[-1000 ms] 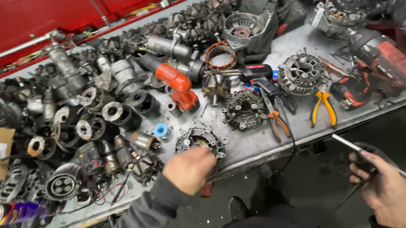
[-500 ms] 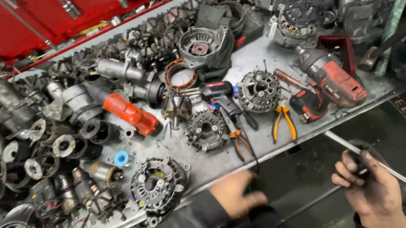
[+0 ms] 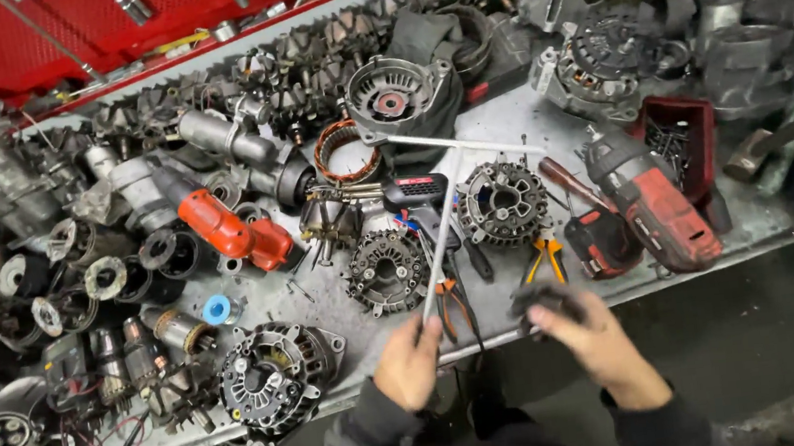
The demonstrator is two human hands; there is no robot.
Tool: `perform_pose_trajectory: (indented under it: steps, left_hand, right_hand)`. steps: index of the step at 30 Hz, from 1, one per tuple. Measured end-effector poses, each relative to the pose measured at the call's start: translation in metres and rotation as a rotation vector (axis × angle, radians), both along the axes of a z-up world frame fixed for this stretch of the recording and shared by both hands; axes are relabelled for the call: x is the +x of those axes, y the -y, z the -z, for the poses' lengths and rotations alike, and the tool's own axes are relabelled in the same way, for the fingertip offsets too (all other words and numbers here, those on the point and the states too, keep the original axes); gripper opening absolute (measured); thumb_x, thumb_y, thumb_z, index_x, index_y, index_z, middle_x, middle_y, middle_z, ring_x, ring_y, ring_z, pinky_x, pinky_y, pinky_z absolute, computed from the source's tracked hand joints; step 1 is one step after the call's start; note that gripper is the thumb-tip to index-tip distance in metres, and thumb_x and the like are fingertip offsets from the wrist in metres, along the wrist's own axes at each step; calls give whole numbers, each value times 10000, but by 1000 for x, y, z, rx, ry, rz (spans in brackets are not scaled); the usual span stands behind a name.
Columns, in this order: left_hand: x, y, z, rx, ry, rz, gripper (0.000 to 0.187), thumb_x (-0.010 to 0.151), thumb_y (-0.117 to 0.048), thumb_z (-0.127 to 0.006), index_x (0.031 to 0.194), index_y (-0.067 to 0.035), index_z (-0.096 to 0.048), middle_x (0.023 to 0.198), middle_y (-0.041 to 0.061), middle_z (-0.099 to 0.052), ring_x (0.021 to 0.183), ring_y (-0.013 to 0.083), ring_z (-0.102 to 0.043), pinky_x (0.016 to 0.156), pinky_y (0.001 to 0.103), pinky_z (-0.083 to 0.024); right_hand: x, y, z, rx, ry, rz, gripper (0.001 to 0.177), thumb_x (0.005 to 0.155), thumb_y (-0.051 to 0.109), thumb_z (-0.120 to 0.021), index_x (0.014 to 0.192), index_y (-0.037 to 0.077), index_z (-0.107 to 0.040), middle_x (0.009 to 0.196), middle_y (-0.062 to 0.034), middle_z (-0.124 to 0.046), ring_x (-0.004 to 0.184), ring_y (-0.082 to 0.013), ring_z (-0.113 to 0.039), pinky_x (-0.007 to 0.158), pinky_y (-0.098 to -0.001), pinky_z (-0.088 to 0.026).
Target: The person uses a hammer to tap on a car alternator placed on a workbench. They then switch to a wrench to tighten bolts on the same alternator. Finally, they use a screwdriver to work on the alternator's internal components.
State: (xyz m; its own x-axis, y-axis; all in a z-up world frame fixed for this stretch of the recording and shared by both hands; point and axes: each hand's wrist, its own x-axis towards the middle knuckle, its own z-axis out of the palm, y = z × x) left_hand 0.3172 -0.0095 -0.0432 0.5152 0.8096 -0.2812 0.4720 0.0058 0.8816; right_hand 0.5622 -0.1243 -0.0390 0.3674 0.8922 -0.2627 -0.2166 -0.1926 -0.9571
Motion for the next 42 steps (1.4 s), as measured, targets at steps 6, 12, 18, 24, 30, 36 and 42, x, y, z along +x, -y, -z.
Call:
perform_pose_trajectory:
  steps: [6, 12, 18, 24, 30, 36, 42]
  left_hand:
    - [54, -65, 29, 12, -9, 24, 436, 1004, -377, -525, 943, 30, -668, 783, 212, -695, 755, 337, -688, 704, 442, -513]
    - [105, -100, 43, -90, -244, 97, 486, 985, -411, -541, 910, 46, -688, 802, 248, -704, 801, 378, -703, 728, 480, -502]
    - [124, -130, 73, 82, -321, 117, 495, 968, -429, -583, 1022, 42, -727, 974, 288, -713, 988, 438, -679, 864, 493, -512]
    - [124, -143, 58, -53, -366, 87, 436, 907, -384, -603, 1055, 5, -731, 956, 242, -750, 941, 397, -728, 841, 481, -535]
    - [123, -135, 11, 47, -345, 9, 418, 885, -383, -645, 1122, -49, -727, 928, 201, -752, 899, 359, -729, 829, 441, -539]
    - [113, -128, 11, 223, -344, -43, 483, 860, -434, -711, 1108, -20, -719, 937, 207, -739, 908, 384, -703, 809, 457, -535]
    - [54, -92, -82, 374, -297, -156, 485, 824, -444, -771, 1081, -37, -710, 794, 141, -743, 745, 309, -734, 701, 411, -563]
  right_hand:
    - [-7, 26, 49, -122, 167, -272, 399, 881, 253, -771, 1180, -8, -726, 1028, -86, -765, 957, -155, -664, 866, -317, -524]
    - [43, 38, 40, -283, 491, -568, 500, 827, 391, -767, 1174, 36, -706, 981, -111, -802, 889, -219, -752, 832, -346, -581]
    - [96, 47, 83, -631, 815, -448, 527, 810, 486, -728, 1112, 53, -718, 981, -191, -777, 961, -365, -738, 838, -428, -582]
    - [166, 70, 96, -715, 852, -384, 548, 784, 497, -762, 1082, 39, -724, 1038, -233, -739, 1019, -405, -702, 874, -476, -563]
    - [281, 68, 101, -727, 1080, 393, 562, 908, 495, -715, 1142, -17, -711, 1069, -308, -718, 1049, -497, -674, 896, -558, -534]
    - [324, 44, 143, -677, 1291, 217, 707, 854, 571, -794, 1107, -81, -690, 1031, -344, -703, 1013, -498, -677, 889, -544, -541]
    - [317, 101, 138, -424, 1097, 270, 584, 885, 392, -756, 1218, -82, -680, 1053, -300, -709, 1021, -426, -700, 898, -488, -529]
